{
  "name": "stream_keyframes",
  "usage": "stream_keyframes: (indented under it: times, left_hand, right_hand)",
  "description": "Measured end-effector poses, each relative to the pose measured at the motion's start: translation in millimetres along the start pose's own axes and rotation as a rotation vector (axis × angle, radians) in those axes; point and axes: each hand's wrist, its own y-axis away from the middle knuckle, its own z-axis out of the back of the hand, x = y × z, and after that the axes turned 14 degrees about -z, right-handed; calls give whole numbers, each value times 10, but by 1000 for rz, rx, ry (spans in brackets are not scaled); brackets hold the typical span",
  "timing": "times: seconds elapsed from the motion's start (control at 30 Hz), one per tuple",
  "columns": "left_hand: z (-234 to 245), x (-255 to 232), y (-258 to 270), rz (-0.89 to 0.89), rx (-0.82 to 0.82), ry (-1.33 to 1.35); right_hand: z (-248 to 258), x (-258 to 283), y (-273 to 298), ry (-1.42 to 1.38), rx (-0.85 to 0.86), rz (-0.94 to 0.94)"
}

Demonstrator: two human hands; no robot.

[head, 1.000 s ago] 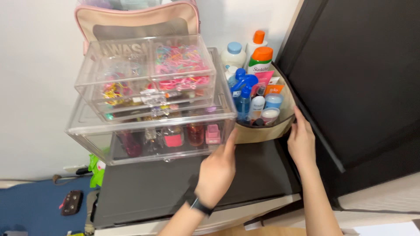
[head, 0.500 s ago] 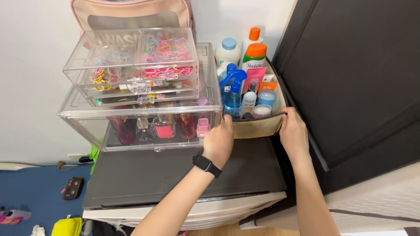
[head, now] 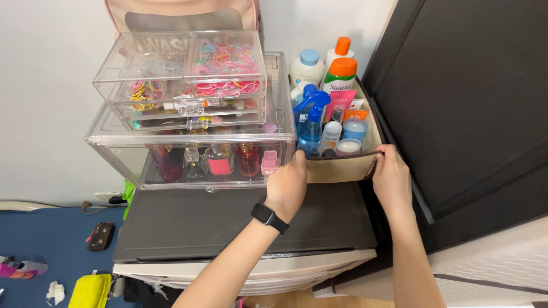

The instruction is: The person organizes personal items by placing hair ties and a hair bow into a clear plastic drawer unit, then packs a wash bag with toiletries and places it on top of the unit. They also place a small bottle into a side pouch and wipe the top of the storage unit with a tissue.

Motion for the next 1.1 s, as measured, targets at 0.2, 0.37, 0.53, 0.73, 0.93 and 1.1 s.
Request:
stream_keyframes:
  times: [0.2,0.37,0.53,0.73,0.93,1.1]
  left_hand:
    - [67,-73,71,-2,-11,6]
    - [55,-46,60,-8,-26,59]
    - [11,20,4,-3,-29,87]
    - [21,-30,-34,14,-97,117]
    - [129,-268,294,122,-423,350]
    - [2,-581,637,223,-299,623]
  right_hand:
    - [63,14,74,27,16,-50]
    - [58,18,83,-7,-23,1]
    - [65,43,105,-6,-21,24]
    - [104,82,139,5,-22,63]
    - [201,103,242,-24,-57,63]
    - [94,116,418,-43,-77,120]
